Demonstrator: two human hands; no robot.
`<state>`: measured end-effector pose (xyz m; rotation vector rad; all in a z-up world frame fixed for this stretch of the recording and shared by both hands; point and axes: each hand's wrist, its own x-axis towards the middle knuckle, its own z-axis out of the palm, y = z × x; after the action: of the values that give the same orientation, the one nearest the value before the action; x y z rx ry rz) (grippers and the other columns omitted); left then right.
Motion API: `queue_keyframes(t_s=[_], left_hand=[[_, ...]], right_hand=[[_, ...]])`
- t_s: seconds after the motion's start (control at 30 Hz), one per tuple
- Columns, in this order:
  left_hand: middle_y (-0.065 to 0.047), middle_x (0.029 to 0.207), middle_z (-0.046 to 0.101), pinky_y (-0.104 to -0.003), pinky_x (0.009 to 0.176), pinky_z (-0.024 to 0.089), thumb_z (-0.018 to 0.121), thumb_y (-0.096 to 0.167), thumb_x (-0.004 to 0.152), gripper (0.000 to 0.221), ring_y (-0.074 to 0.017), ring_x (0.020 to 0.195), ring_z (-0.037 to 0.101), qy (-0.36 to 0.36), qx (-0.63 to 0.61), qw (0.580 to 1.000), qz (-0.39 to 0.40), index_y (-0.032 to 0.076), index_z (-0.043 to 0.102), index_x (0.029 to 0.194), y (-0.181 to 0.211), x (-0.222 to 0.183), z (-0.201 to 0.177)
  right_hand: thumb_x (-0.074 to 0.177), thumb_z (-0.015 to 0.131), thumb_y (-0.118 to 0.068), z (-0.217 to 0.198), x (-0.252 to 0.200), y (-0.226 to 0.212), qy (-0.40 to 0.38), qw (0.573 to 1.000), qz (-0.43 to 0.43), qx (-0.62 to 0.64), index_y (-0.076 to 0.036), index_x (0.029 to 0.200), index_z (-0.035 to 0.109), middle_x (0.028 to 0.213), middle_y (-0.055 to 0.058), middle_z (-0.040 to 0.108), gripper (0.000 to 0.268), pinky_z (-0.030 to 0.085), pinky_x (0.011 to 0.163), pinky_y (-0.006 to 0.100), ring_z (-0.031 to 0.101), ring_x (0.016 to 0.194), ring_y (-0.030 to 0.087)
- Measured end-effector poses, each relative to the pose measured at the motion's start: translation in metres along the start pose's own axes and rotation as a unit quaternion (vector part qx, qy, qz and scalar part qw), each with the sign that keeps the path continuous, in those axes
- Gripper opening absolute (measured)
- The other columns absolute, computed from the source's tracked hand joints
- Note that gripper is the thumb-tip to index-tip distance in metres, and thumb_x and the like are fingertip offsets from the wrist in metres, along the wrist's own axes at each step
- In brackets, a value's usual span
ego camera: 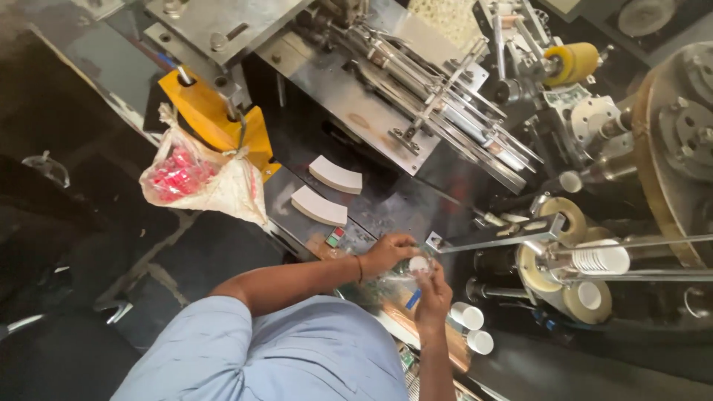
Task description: The person packs stacks of paper cups into plastic sleeves, places the sleeved stacks into a cardboard box, and clears paper cup blanks from an industrial forming machine.
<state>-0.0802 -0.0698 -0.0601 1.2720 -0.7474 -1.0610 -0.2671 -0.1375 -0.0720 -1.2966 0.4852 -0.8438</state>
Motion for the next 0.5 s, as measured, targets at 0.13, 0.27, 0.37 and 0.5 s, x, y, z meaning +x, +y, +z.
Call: queue_keyframes(t_s=[0.13, 0.27, 0.37, 0.5], left_hand=[[0.0, 0.083, 0.072, -0.026, 0.064, 0.054, 0.073, 0.017, 0.089, 0.017, -0.0074, 0.073, 0.065, 0.052, -0.113, 0.991, -0.054, 0.003, 0.075, 0.098, -0.035, 0.001, 0.0], [-0.005, 0.06, 0.058, -0.037, 0.048, 0.047, 0.066, 0.015, 0.088, 0.016, -0.0196, 0.053, 0.057, 0.137, -0.087, 0.971, -0.174, 0.0, 0.069, 0.086, -0.118, 0.016, -0.004], [-0.008, 0.08, 0.062, -0.038, 0.063, 0.046, 0.062, 0.016, 0.094, 0.015, -0.0221, 0.072, 0.057, 0.104, 0.169, 0.98, -0.001, 0.004, 0.071, 0.094, -0.221, 0.017, -0.041], [-0.008, 0.098, 0.073, -0.033, 0.081, 0.056, 0.067, 0.024, 0.093, 0.021, -0.0185, 0.09, 0.068, 0.057, 0.279, 0.956, 0.076, 0.006, 0.073, 0.104, -0.247, -0.002, -0.062]], right_hand=[[0.097, 0.067, -0.016, 0.018, -0.002, -0.002, 0.089, 0.986, 0.128, 0.067, -0.007, 0.098, 0.067, 0.122, 0.006, 0.063, 0.009, 0.045, 0.092, 0.034, 0.059, 0.104, 0.016], [0.09, 0.061, -0.015, -0.001, -0.021, 0.075, 0.204, 0.939, 0.268, 0.067, -0.013, 0.09, 0.06, 0.083, -0.003, 0.057, 0.002, 0.052, 0.074, 0.032, 0.058, 0.08, 0.014], [0.098, 0.058, -0.027, -0.025, -0.034, 0.167, 0.213, 0.914, 0.337, 0.082, -0.016, 0.089, 0.059, 0.072, -0.003, 0.05, 0.014, 0.043, 0.056, 0.032, 0.048, 0.063, 0.013], [0.092, 0.06, -0.011, -0.007, -0.046, 0.146, 0.118, 0.952, 0.283, 0.015, -0.009, 0.091, 0.062, 0.076, -0.003, 0.054, 0.004, 0.041, 0.056, 0.029, 0.05, 0.065, 0.01]])
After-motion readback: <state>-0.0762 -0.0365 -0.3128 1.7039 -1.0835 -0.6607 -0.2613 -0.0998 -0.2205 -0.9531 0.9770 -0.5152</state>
